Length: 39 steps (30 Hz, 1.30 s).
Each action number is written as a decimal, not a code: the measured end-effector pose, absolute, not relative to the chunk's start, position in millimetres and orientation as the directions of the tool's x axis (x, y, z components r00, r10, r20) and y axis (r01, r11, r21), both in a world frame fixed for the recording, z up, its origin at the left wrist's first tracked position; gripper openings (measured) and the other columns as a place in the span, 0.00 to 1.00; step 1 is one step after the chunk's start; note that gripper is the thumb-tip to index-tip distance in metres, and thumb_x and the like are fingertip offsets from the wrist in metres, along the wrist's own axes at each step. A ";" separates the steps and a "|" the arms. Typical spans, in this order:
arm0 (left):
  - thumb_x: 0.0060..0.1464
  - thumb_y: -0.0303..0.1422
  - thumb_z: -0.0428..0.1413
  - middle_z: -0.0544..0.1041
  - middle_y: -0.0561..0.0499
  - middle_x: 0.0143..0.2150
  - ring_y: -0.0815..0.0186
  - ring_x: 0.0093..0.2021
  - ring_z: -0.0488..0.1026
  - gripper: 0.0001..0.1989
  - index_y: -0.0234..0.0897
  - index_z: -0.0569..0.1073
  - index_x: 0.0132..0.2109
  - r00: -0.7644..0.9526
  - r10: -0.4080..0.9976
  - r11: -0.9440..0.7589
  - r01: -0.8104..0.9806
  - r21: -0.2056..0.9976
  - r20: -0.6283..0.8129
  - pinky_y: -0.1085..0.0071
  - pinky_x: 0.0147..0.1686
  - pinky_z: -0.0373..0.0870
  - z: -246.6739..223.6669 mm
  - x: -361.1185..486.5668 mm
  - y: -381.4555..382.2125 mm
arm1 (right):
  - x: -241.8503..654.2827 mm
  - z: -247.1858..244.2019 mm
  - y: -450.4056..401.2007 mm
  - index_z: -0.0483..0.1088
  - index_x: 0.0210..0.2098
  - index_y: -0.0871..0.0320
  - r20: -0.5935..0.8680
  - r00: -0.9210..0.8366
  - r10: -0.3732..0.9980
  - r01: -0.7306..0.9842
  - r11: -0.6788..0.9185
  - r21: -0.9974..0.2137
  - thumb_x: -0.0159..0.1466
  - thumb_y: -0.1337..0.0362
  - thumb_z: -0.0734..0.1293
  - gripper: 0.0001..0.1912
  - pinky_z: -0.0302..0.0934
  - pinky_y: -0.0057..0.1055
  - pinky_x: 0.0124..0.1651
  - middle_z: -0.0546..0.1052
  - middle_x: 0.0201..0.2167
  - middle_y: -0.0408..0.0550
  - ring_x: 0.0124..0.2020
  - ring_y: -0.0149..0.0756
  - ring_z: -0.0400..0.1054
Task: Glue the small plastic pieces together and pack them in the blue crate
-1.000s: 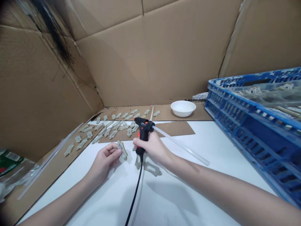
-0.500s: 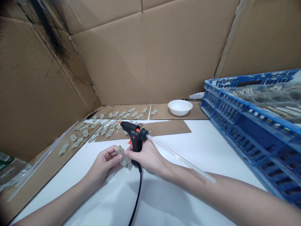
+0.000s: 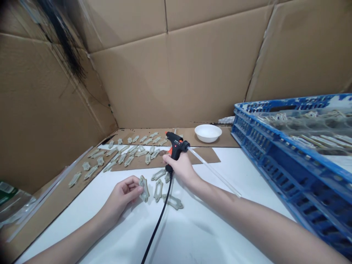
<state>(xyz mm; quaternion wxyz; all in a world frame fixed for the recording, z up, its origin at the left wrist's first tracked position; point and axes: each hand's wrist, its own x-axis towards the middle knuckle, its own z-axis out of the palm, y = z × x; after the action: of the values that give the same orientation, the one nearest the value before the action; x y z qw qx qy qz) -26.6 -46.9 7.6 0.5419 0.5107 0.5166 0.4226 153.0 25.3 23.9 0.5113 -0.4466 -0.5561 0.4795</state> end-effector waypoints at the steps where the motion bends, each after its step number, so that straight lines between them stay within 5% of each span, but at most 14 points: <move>1: 0.44 0.35 0.58 0.62 0.57 0.21 0.77 0.21 0.57 0.12 0.33 0.63 0.28 0.104 0.987 0.115 0.069 0.991 -0.122 0.80 0.21 0.51 7.1 -27.0 -46.2 | 155.4 23.3 28.8 0.62 0.24 0.61 0.145 -0.052 0.988 0.011 0.146 -0.989 0.50 0.61 0.66 0.09 0.57 0.29 0.34 0.69 0.22 0.44 0.26 0.31 0.63; 10: 0.43 0.34 0.58 0.64 0.56 0.21 0.77 0.21 0.59 0.10 0.33 0.65 0.28 0.034 0.997 0.068 0.062 0.996 -0.070 0.80 0.21 0.53 6.4 -27.5 -43.6 | 171.0 29.4 45.1 0.63 0.27 0.60 0.185 0.144 0.972 -0.007 0.188 -0.982 0.48 0.58 0.68 0.13 0.56 0.28 0.35 0.68 0.25 0.42 0.28 0.31 0.61; 18: 0.41 0.36 0.58 0.63 0.57 0.19 0.77 0.17 0.56 0.12 0.32 0.65 0.28 -0.064 0.994 0.099 0.108 0.989 -0.092 0.79 0.18 0.51 5.9 -32.1 -36.4 | 177.8 37.7 48.1 0.63 0.25 0.59 0.160 0.146 0.976 -0.063 0.171 -0.983 0.48 0.60 0.68 0.12 0.54 0.26 0.32 0.66 0.20 0.39 0.25 0.28 0.60; 30: 0.43 0.40 0.56 0.65 0.56 0.21 0.75 0.19 0.58 0.13 0.33 0.66 0.29 -0.189 0.981 0.085 0.216 0.973 -0.043 0.78 0.19 0.52 3.8 -53.3 -20.4 | 177.3 97.5 46.2 0.62 0.27 0.59 0.088 0.141 0.986 -0.512 0.149 -0.846 0.44 0.65 0.71 0.14 0.52 0.18 0.20 0.65 0.19 0.37 0.19 0.21 0.57; 39: 0.43 0.43 0.55 0.65 0.54 0.21 0.74 0.18 0.58 0.16 0.33 0.68 0.31 -0.044 0.992 0.126 0.358 0.925 -0.118 0.78 0.17 0.51 12.4 -55.5 -14.7 | 204.1 103.8 53.2 0.63 0.29 0.59 0.125 0.123 0.985 -0.392 0.164 -0.905 0.46 0.62 0.69 0.14 0.53 0.19 0.19 0.65 0.18 0.38 0.18 0.22 0.59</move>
<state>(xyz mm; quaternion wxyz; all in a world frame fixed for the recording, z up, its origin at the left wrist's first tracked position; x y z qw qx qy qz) -55.5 -14.7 12.4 0.4246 0.5457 0.6187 0.3730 204.1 53.2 103.8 0.6505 -0.3720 -0.3984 0.5289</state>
